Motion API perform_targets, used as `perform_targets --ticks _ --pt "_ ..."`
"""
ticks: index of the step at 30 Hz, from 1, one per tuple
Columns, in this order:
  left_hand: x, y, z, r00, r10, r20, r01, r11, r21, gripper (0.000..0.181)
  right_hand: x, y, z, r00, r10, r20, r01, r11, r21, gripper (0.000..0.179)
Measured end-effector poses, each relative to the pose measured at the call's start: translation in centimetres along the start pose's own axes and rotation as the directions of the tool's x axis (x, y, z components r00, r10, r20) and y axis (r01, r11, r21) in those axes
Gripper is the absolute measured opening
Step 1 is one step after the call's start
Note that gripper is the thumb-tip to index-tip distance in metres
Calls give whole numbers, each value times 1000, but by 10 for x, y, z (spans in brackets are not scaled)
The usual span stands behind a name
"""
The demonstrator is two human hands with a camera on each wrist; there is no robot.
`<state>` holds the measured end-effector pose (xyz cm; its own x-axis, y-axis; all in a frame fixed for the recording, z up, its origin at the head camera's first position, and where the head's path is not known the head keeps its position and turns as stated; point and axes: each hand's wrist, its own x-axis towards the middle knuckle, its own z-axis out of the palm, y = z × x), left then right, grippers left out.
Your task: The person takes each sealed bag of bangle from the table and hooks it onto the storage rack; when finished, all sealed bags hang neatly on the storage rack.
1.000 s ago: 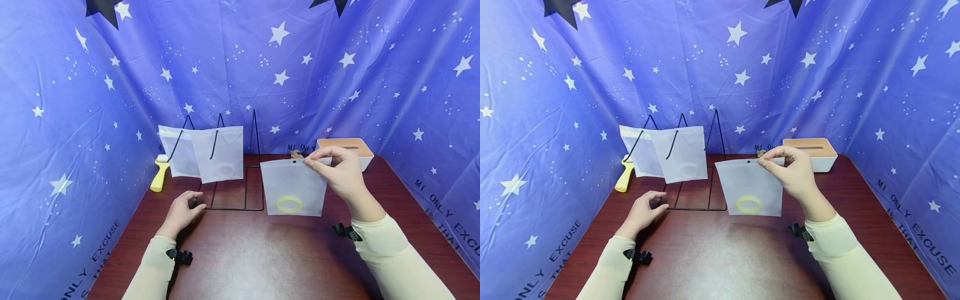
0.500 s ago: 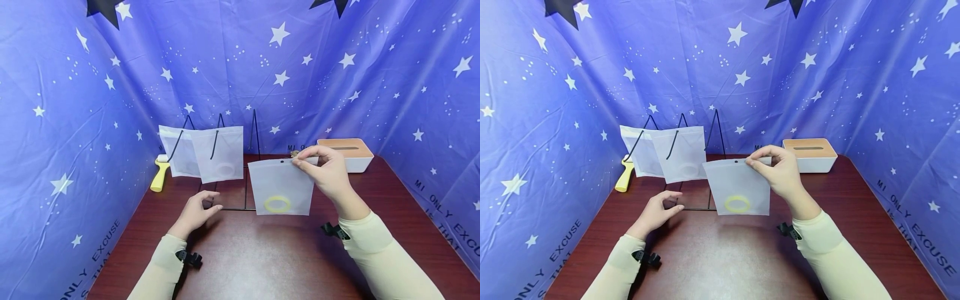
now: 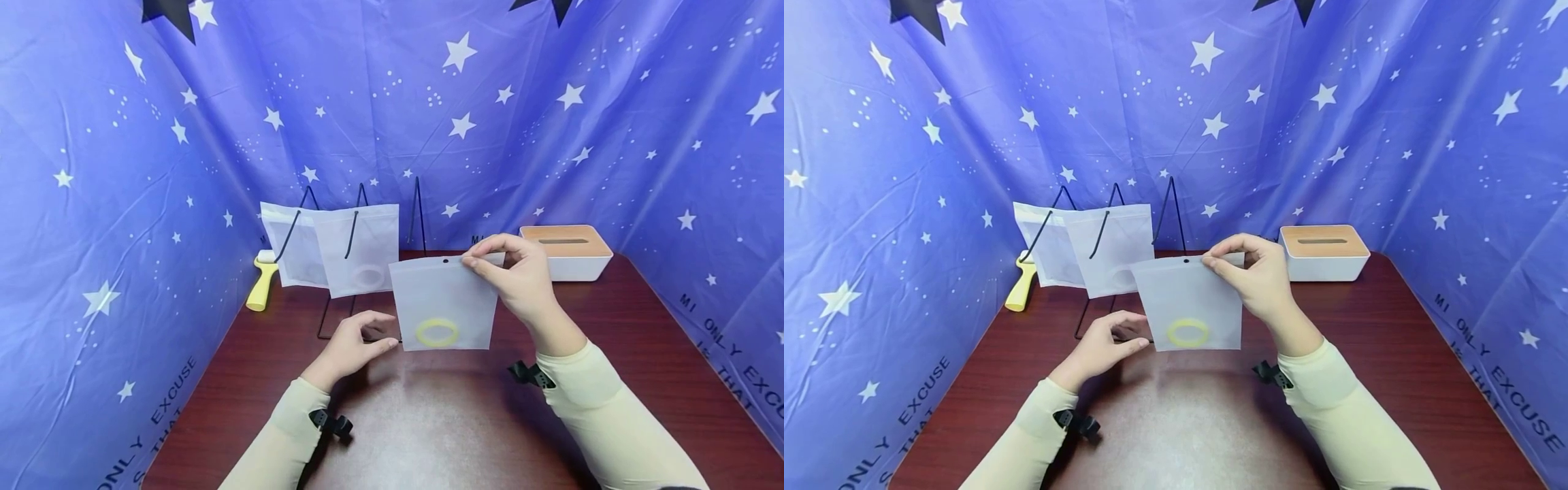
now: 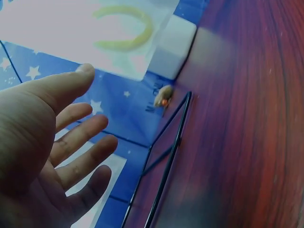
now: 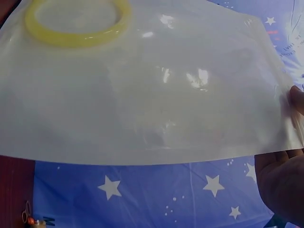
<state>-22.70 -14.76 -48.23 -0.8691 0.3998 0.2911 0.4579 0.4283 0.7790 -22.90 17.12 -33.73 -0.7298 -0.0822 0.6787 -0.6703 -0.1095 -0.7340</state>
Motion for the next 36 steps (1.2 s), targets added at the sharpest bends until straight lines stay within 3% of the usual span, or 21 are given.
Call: perform_targets --ticks 6,11,23,33,36 --pt "2 4 11 1000 -9 -4 8 996 -88 26 0 0 9 1000 5 8 -5 999 46 12" --pt "2 5 15 999 26 -45 -33 990 -141 6 0 1 16 1000 19 21 -20 998 64 12" --pt "1 6 17 987 66 -143 -85 988 -130 8 -2 2 24 999 28 32 -29 999 17 13" --pt "2 1 14 970 66 -234 -102 984 -147 7 -9 7 21 989 126 75 -117 987 -111 24" --pt "1 7 12 964 73 -256 -113 983 -143 7 -12 10 19 983 156 97 -147 984 -99 24"
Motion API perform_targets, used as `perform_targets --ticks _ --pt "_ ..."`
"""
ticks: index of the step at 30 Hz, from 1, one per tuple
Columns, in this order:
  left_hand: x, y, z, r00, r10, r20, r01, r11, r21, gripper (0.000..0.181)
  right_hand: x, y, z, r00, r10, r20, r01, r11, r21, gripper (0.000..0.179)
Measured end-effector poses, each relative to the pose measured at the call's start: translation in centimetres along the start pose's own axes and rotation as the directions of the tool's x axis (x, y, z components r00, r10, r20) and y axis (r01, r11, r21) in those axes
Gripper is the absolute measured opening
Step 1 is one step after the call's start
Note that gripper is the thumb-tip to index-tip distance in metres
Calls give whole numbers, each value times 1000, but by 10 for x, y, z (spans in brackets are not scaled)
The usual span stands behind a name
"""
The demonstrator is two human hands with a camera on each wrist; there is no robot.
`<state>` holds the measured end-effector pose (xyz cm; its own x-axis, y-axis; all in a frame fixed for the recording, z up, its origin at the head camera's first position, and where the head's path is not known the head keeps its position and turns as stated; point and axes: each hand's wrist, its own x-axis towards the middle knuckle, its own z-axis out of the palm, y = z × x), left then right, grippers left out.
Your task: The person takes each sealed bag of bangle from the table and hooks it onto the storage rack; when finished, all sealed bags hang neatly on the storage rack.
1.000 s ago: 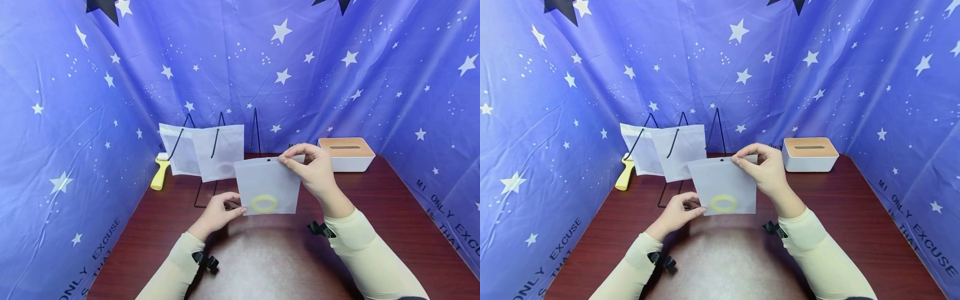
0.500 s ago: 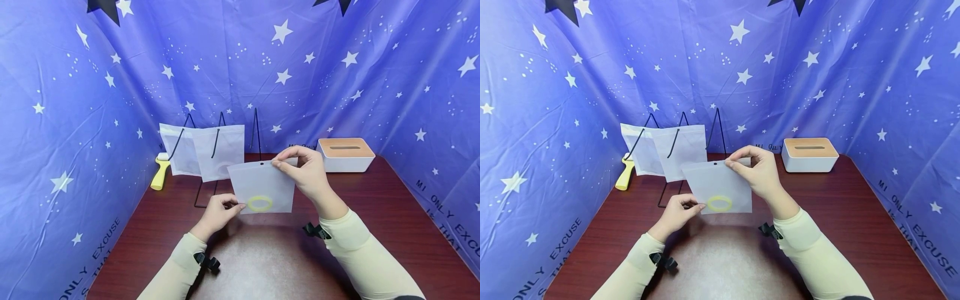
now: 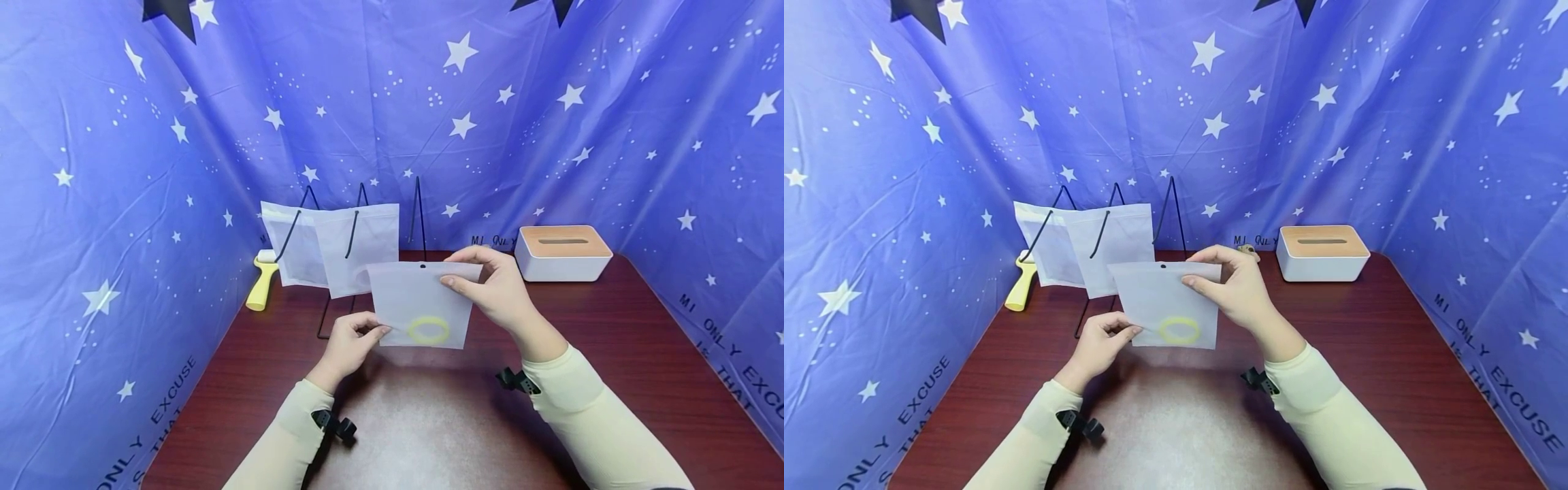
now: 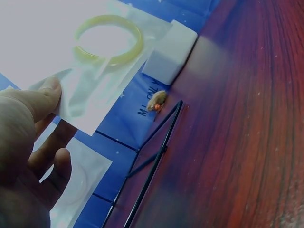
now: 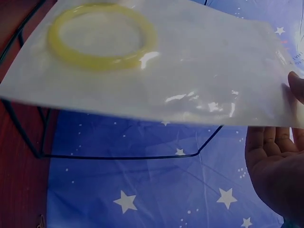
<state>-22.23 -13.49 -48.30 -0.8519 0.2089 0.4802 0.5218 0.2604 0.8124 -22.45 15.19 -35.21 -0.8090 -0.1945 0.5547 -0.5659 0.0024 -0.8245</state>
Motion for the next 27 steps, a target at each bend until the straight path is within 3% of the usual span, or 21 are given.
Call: perform_targets --ticks 6,20,27 --pt "-1 18 -5 1000 26 -18 -26 1000 -17 7 -3 4 -2 1000 8 28 -9 999 48 15" --pt "0 20 -9 999 -22 -32 20 999 -40 7 -1 3 0 1000 0 13 0 1000 -11 6" --pt "2 24 -12 999 1 -47 -4 999 -46 6 4 5 2 999 -34 -15 33 998 -53 7"
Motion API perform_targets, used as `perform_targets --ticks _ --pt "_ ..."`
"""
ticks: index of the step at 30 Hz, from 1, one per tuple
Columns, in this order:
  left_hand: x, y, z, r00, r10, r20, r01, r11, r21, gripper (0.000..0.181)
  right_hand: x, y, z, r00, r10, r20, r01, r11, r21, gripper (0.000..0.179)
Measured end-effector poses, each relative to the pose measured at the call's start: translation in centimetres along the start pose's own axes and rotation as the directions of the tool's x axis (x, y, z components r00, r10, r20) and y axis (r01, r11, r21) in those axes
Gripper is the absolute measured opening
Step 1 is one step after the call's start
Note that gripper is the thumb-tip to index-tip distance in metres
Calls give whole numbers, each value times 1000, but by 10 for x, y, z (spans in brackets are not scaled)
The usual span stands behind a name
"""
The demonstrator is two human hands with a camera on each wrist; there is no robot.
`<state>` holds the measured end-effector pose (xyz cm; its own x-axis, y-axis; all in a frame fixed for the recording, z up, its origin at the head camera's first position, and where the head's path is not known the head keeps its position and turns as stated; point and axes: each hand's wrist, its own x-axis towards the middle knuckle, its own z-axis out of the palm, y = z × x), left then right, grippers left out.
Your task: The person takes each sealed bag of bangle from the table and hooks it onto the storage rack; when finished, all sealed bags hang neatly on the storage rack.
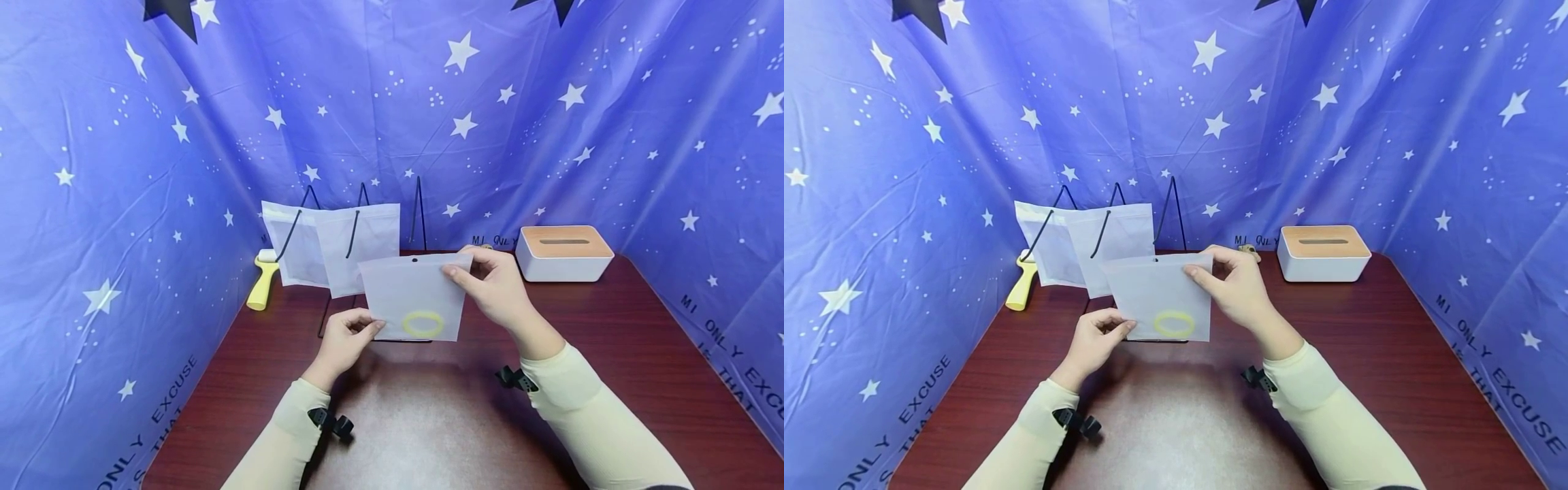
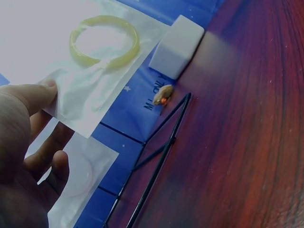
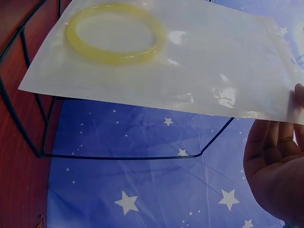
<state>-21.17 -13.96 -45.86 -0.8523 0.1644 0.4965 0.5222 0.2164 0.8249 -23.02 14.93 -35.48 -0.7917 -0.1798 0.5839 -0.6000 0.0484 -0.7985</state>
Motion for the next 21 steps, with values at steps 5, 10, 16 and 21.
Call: perform_targets --ticks 5,10,16,21 --pt "3 -2 -1 1000 -1 -15 1 1000 11 5 5 2 3 1000 8 -30 -8 1000 -1 7" --pt "5 -3 -1 1000 2 -15 -2 1000 20 4 10 2 7 998 28 -50 -28 1000 7 6" --pt "9 -3 -3 1000 -17 -17 18 999 48 5 16 5 9 997 34 -69 -36 999 -19 12" --pt "12 -5 -5 999 -14 -29 16 996 84 7 19 12 9 995 47 -87 -49 999 -23 13"
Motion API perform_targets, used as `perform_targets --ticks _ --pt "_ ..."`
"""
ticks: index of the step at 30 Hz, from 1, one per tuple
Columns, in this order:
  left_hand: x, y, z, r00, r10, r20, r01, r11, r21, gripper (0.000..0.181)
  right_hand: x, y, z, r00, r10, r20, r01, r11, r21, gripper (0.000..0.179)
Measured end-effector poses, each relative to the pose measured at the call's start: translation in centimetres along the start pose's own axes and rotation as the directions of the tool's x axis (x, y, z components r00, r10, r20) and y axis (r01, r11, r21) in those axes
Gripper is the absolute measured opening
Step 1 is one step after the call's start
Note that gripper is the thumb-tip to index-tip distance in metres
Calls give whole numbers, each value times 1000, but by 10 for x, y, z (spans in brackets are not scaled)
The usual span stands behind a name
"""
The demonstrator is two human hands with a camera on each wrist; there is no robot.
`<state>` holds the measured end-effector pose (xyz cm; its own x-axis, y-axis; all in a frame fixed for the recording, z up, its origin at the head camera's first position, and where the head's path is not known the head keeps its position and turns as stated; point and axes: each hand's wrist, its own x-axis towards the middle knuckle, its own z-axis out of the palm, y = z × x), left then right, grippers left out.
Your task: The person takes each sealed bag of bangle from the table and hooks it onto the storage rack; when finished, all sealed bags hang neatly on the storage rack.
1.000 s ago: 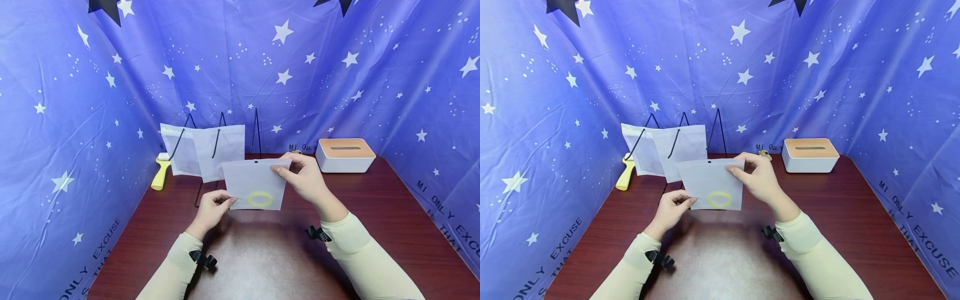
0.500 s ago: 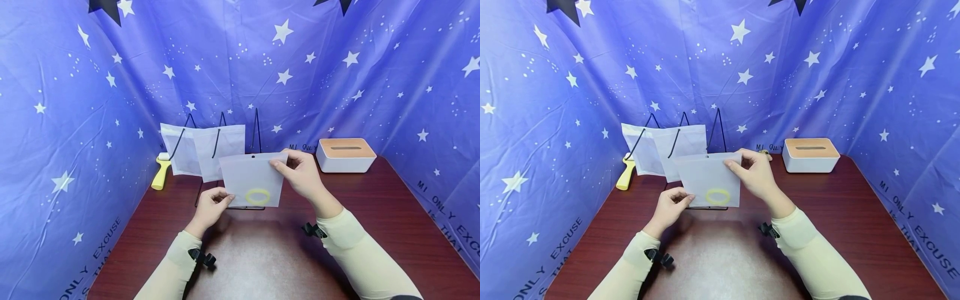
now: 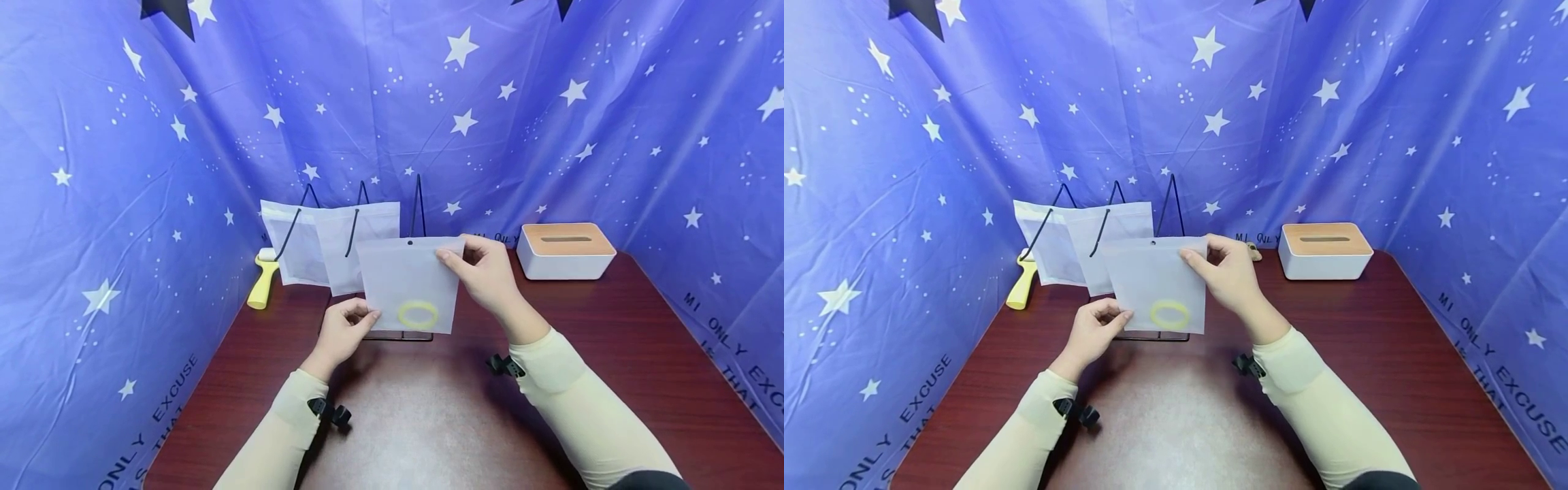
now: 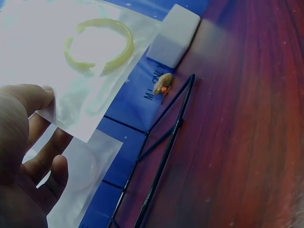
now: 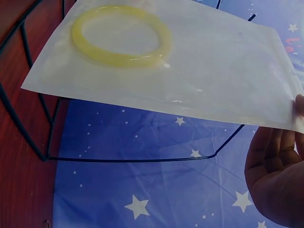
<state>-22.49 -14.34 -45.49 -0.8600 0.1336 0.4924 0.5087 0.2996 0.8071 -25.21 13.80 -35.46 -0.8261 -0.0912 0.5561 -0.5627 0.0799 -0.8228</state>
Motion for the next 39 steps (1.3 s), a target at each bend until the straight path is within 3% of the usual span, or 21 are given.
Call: perform_targets --ticks 12,19,24,33,39 --pt "9 -8 -4 1000 -23 -8 23 1000 1 8 10 10 2 1000 24 1 -24 998 -56 23" --pt "16 -18 0 998 17 -55 -16 1000 11 6 17 20 2 1000 7 -13 -8 998 -70 23" --pt "22 -25 1 994 56 -91 -55 998 16 6 21 25 2 999 7 -31 -7 1000 -15 22" --pt "29 -20 0 993 -29 -118 30 1000 9 7 28 31 1 998 1 -58 0 1000 19 24" --pt "35 -42 4 989 -54 -139 58 998 29 5 31 30 1 997 -12 -76 11 1000 -12 22"
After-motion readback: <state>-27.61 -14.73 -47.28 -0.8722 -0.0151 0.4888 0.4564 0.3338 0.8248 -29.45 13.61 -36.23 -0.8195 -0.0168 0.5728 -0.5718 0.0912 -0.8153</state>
